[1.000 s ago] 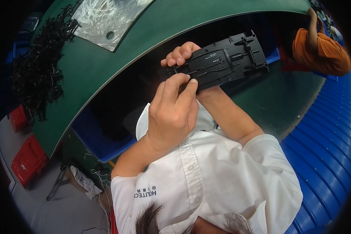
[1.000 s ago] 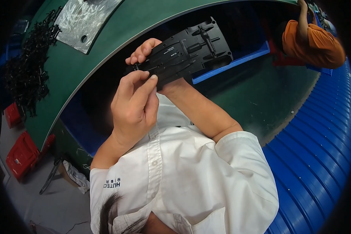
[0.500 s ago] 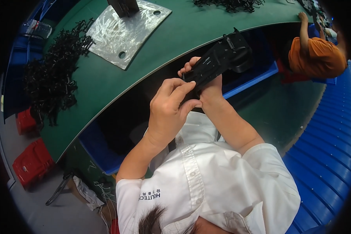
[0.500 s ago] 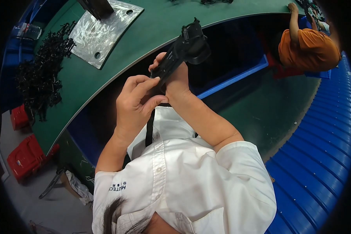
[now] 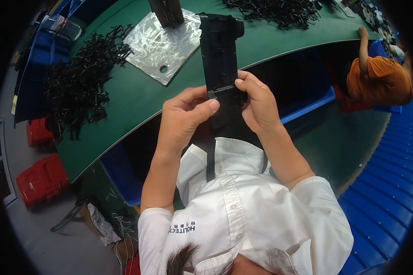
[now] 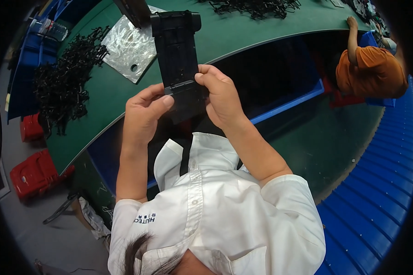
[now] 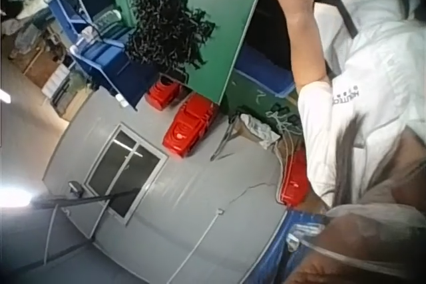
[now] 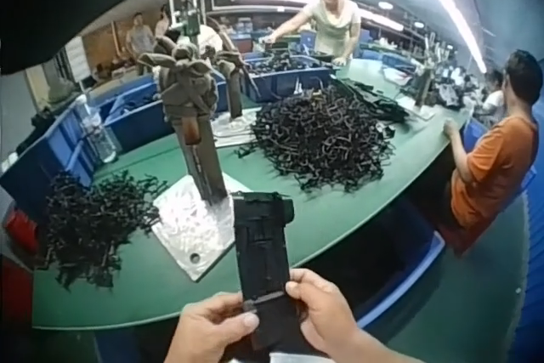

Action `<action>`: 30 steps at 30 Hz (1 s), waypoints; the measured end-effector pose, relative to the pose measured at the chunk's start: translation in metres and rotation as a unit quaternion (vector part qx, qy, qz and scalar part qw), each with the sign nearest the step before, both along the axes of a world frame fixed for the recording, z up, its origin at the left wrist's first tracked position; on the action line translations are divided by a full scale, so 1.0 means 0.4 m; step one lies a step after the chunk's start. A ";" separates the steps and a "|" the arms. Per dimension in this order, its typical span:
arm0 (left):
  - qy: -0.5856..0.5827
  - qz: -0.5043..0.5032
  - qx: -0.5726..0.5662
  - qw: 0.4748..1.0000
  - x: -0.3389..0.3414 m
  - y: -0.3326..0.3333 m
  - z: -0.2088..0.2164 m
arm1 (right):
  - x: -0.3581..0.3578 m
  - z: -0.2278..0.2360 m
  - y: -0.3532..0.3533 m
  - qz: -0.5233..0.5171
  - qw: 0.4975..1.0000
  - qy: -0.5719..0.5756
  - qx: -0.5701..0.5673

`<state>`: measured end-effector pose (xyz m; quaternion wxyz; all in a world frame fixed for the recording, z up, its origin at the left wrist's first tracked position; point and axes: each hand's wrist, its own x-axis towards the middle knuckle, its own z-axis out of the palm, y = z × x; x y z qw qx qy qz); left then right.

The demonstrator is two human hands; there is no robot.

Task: The recorder is assembling small black plastic components onto a toy car chassis using an assembly machine.

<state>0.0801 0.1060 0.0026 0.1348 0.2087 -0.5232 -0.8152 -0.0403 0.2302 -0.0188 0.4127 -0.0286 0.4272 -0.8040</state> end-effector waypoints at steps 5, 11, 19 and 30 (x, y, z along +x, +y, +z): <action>0.013 -0.020 0.182 0.983 0.008 -0.029 -0.021 | 0.000 0.028 0.020 0.039 0.999 -0.030 0.004; 0.020 0.000 0.208 0.978 -0.001 -0.029 -0.022 | 0.001 0.010 0.045 0.069 0.997 -0.027 -0.032; 0.016 0.013 0.202 0.979 -0.007 -0.033 -0.031 | 0.012 -0.008 0.035 0.009 0.998 0.035 -0.041; 0.029 0.061 0.191 0.979 -0.018 -0.003 -0.014 | 0.018 -0.028 0.014 -0.034 0.998 0.042 -0.034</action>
